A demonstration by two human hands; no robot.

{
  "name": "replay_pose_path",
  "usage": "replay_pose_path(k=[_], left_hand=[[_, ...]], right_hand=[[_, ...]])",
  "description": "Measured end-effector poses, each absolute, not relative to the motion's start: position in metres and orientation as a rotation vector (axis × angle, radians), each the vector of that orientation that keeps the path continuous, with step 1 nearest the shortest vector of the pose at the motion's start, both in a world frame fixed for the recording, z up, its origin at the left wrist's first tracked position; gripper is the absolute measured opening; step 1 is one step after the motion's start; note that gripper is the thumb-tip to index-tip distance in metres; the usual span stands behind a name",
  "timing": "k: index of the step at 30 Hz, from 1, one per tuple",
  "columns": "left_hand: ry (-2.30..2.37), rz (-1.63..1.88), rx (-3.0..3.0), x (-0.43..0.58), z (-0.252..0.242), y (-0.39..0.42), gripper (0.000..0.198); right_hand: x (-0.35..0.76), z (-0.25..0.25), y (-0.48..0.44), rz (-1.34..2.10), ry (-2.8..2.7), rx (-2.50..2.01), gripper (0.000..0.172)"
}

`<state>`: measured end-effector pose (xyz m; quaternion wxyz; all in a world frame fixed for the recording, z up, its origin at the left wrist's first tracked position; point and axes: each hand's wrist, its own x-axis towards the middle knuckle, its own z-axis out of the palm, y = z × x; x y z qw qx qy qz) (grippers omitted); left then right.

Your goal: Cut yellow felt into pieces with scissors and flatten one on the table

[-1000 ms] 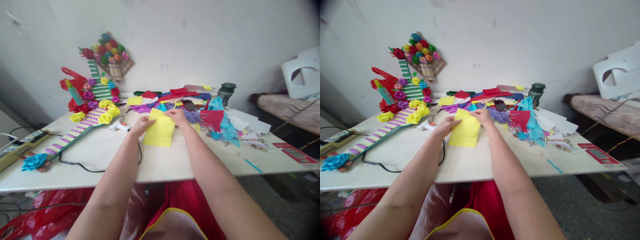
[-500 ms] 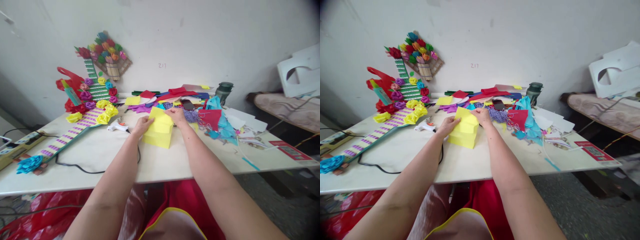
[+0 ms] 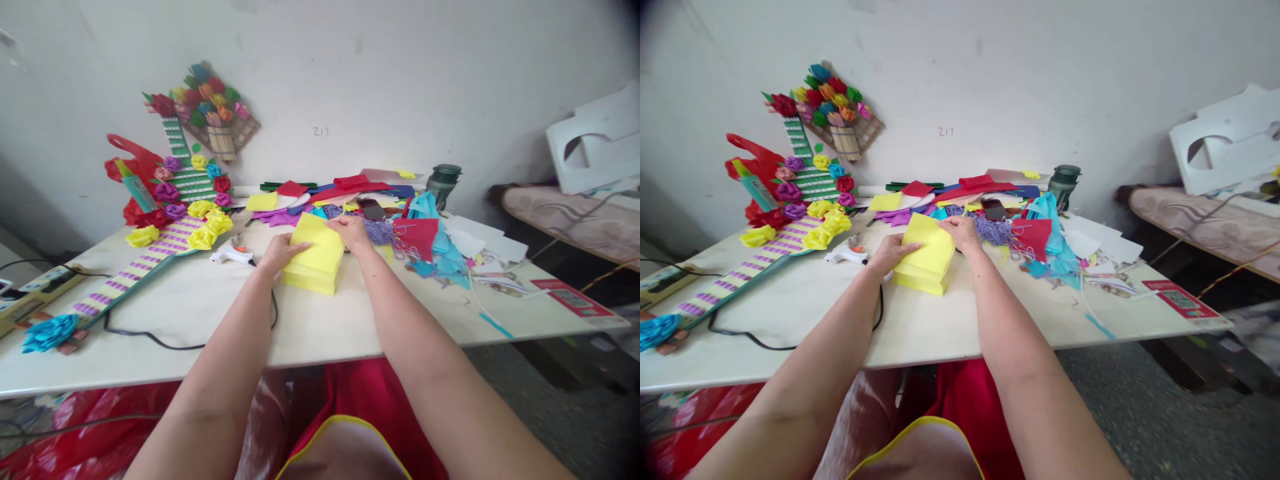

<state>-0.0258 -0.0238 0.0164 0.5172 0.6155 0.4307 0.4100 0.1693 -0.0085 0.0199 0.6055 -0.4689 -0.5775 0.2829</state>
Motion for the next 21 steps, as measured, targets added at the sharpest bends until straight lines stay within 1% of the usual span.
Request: replay_pose_path(k=[5,11,14,18,21], left_hand=[[1.130,0.954,1.484,-0.0252,0.0174,-0.0243,0.043],[1.095,0.953,1.508,-0.0275,0.0162,-0.0228,0.039],[1.082,0.936,1.512,-0.0278,0.0163,-0.0231,0.041],[1.115,0.921,1.497,-0.0269,0.0164,-0.0230,0.046],[1.128,0.911,1.501,-0.0266,0.0162,-0.0220,0.046]], right_hand=[[0.1678,0.0201,-0.0107,0.680,-1.333,-1.074,0.032],[0.1692,0.0178,-0.0089,0.681,-1.335,-1.070,0.029],[0.1693,0.0181,-0.0089,0.685,-1.334,-1.064,0.028],[0.1691,0.0169,-0.0075,0.673,-1.350,-1.079,0.030],[0.1694,0.0144,-0.0051,0.664,-1.365,-1.083,0.032]])
